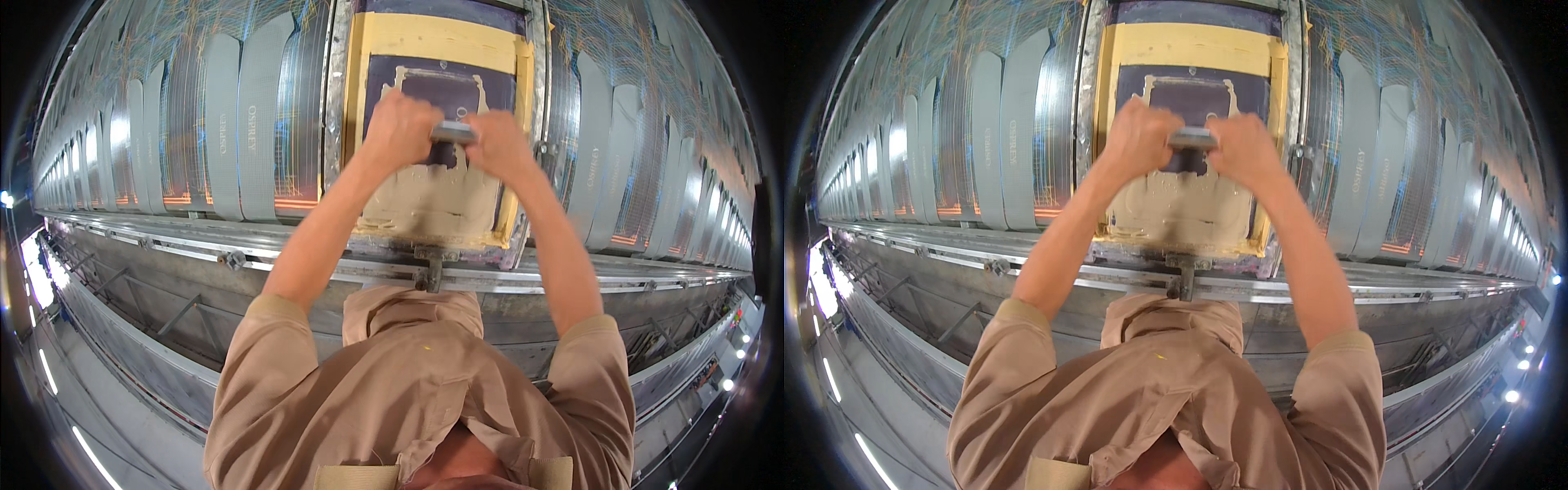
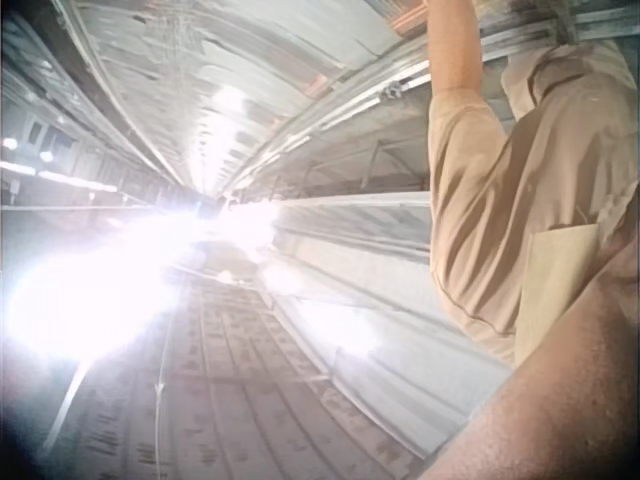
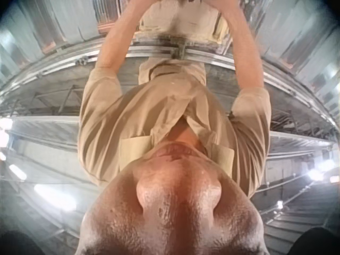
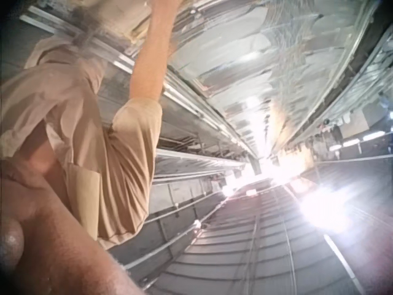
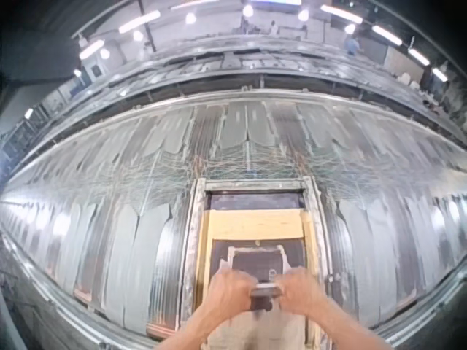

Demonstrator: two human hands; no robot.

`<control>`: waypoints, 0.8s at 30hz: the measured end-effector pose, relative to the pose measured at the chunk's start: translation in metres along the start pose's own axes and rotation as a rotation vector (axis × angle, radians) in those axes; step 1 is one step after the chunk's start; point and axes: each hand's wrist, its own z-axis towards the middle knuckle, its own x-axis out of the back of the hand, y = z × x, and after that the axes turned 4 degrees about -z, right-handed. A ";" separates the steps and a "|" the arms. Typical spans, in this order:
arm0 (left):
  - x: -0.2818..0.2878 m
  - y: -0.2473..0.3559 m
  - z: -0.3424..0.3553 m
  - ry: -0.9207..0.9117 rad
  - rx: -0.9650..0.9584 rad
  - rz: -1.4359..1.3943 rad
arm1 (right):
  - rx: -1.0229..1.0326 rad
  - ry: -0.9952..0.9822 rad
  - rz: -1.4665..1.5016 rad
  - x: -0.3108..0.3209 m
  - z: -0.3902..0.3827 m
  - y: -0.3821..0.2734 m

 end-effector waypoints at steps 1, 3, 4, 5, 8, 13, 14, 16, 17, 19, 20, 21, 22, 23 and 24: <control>0.001 0.017 -0.028 -0.016 0.013 -0.049 | -0.021 -0.024 -0.003 -0.011 -0.025 -0.015; 0.000 0.043 -0.067 0.011 0.022 -0.077 | -0.087 -0.095 -0.013 -0.026 -0.070 -0.044; 0.001 0.054 -0.082 0.041 0.025 -0.070 | -0.050 -0.034 0.052 -0.027 -0.086 -0.053; 0.002 0.060 -0.090 0.046 0.028 -0.062 | -0.038 -0.001 0.093 -0.024 -0.096 -0.057; 0.004 0.070 -0.099 0.026 0.056 0.009 | -0.135 0.198 0.117 -0.008 -0.101 -0.036; 0.001 0.068 -0.093 0.005 0.061 0.044 | -0.905 0.608 0.022 0.002 -0.087 0.071; 0.000 0.067 -0.094 -0.010 0.075 0.053 | -0.865 0.571 0.047 -0.003 -0.087 0.084; -0.001 0.066 -0.096 0.019 0.064 0.047 | -0.822 0.466 0.118 -0.012 -0.086 0.098; 0.000 0.066 -0.097 0.019 0.077 0.054 | -0.757 0.560 0.186 -0.010 -0.087 0.101; 0.005 0.063 -0.101 0.044 0.088 0.047 | -0.762 0.591 0.335 -0.003 -0.089 0.096; 0.008 0.060 -0.103 0.070 0.077 0.028 | -0.813 0.571 0.397 0.001 -0.087 0.091; 0.014 0.057 -0.107 0.097 0.061 -0.002 | -0.797 0.563 0.402 0.002 -0.081 0.081; 0.021 0.055 -0.111 0.087 0.088 0.002 | -0.788 0.560 0.408 0.007 -0.080 0.074; 0.028 0.047 -0.116 0.088 0.112 0.001 | -0.802 0.556 0.446 0.010 -0.076 0.065; 0.037 0.036 -0.125 0.091 0.133 -0.010 | -0.730 0.637 0.364 -0.004 -0.063 0.045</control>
